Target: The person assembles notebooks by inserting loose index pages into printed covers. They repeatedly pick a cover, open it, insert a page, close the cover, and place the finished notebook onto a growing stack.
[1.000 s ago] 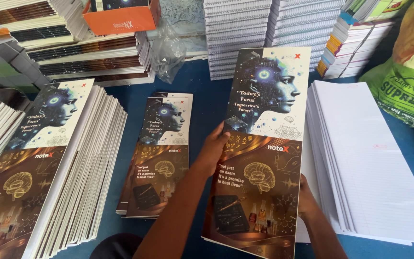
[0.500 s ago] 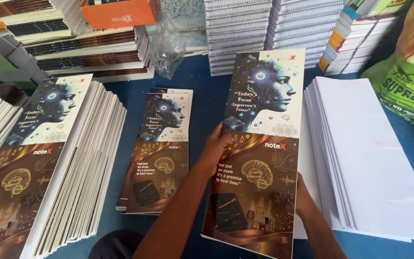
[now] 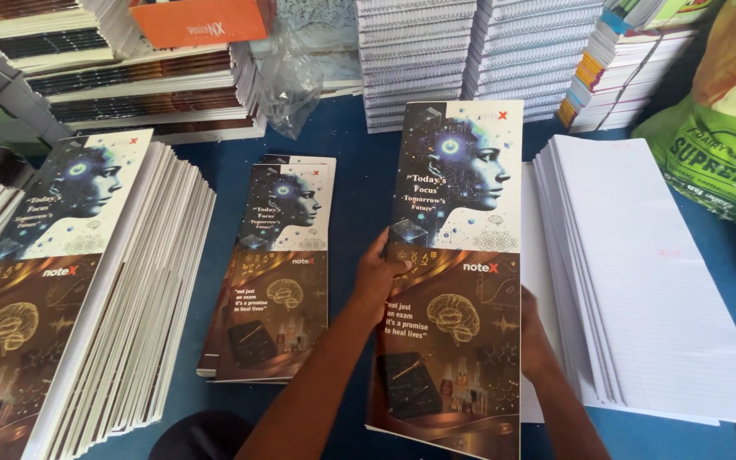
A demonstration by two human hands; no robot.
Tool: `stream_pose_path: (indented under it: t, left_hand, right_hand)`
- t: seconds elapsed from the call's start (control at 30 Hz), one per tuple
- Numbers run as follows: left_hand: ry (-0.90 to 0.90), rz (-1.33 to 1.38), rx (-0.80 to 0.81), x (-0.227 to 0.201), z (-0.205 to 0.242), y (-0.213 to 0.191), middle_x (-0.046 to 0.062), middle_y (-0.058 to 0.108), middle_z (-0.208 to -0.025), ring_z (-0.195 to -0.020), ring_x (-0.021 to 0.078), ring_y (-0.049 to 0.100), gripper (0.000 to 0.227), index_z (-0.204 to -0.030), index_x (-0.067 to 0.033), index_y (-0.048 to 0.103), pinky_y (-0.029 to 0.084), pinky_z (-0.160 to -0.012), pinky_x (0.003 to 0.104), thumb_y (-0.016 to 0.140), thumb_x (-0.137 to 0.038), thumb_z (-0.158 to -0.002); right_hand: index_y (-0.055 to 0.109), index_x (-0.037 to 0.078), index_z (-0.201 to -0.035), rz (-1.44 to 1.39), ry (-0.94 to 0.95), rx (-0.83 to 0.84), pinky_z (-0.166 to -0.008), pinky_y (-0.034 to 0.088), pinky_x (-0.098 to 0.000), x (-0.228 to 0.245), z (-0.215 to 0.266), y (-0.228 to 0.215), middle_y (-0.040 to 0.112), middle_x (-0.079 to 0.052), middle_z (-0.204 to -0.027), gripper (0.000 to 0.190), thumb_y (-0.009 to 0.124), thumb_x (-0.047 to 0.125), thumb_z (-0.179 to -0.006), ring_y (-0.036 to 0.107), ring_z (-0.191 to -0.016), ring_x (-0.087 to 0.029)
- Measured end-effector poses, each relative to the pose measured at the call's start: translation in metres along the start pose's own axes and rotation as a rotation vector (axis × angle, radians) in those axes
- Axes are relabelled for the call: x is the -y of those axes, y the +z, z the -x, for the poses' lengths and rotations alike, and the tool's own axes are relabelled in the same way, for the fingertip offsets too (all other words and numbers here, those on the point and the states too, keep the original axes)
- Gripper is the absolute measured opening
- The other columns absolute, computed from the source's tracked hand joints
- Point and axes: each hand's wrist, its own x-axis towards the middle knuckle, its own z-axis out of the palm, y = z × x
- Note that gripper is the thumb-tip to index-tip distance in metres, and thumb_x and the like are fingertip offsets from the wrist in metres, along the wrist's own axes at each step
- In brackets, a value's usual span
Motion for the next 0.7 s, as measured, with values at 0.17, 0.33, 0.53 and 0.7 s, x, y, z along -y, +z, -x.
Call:
stream_pose_path:
  t: [0.17, 0.33, 0.53, 0.7]
  left_hand:
    - [0.026, 0.043, 0.021, 0.001, -0.006, 0.001, 0.016, 0.07, -0.126, -0.102, 0.0232, 0.072, 0.086, -0.157, -0.0171, 0.038, 0.061, -0.085, 0.035, 0.063, 0.008, -0.08]
    - [0.046, 0.037, 0.031, 0.0, -0.014, 0.0, 0.016, 0.07, -0.126, -0.101, 0.0238, 0.072, 0.085, -0.157, -0.0148, 0.038, 0.061, -0.085, 0.035, 0.065, 0.008, -0.08]
    - [0.01, 0.038, 0.043, 0.015, -0.028, -0.004, 0.016, 0.071, -0.125, -0.1, 0.0234, 0.072, 0.085, -0.157, -0.0154, 0.039, 0.06, -0.085, 0.035, 0.065, 0.007, -0.08]
    - [-0.036, -0.036, 0.039, 0.045, -0.055, -0.013, 0.014, 0.069, -0.127, -0.102, 0.0207, 0.071, 0.083, -0.157, -0.0159, 0.04, 0.06, -0.085, 0.034, 0.066, 0.005, -0.081]
  right_hand:
    - [0.026, 0.023, -0.157, 0.027, 0.212, -0.128, -0.092, 0.058, -0.042, 0.042, 0.001, 0.022, 0.056, -0.021, -0.14, 0.081, 0.063, 0.012, -0.085, 0.061, -0.12, -0.03]
    - [0.052, 0.007, -0.15, -0.218, 0.405, -0.257, -0.094, 0.049, -0.0436, 0.071, -0.001, 0.037, 0.067, -0.025, -0.127, 0.065, 0.05, 0.048, -0.1, 0.063, -0.116, -0.033]
    - [0.059, 0.012, -0.131, -0.021, 0.294, -0.213, -0.069, 0.048, -0.0358, 0.059, 0.0, 0.045, 0.069, -0.011, -0.1, 0.047, 0.07, 0.016, -0.086, 0.061, -0.082, -0.019]
    - [0.06, 0.012, -0.124, -0.006, 0.352, -0.265, -0.05, 0.041, -0.0295, 0.024, -0.007, 0.036, 0.066, -0.009, -0.085, 0.039, 0.073, 0.017, -0.087, 0.05, -0.058, -0.015]
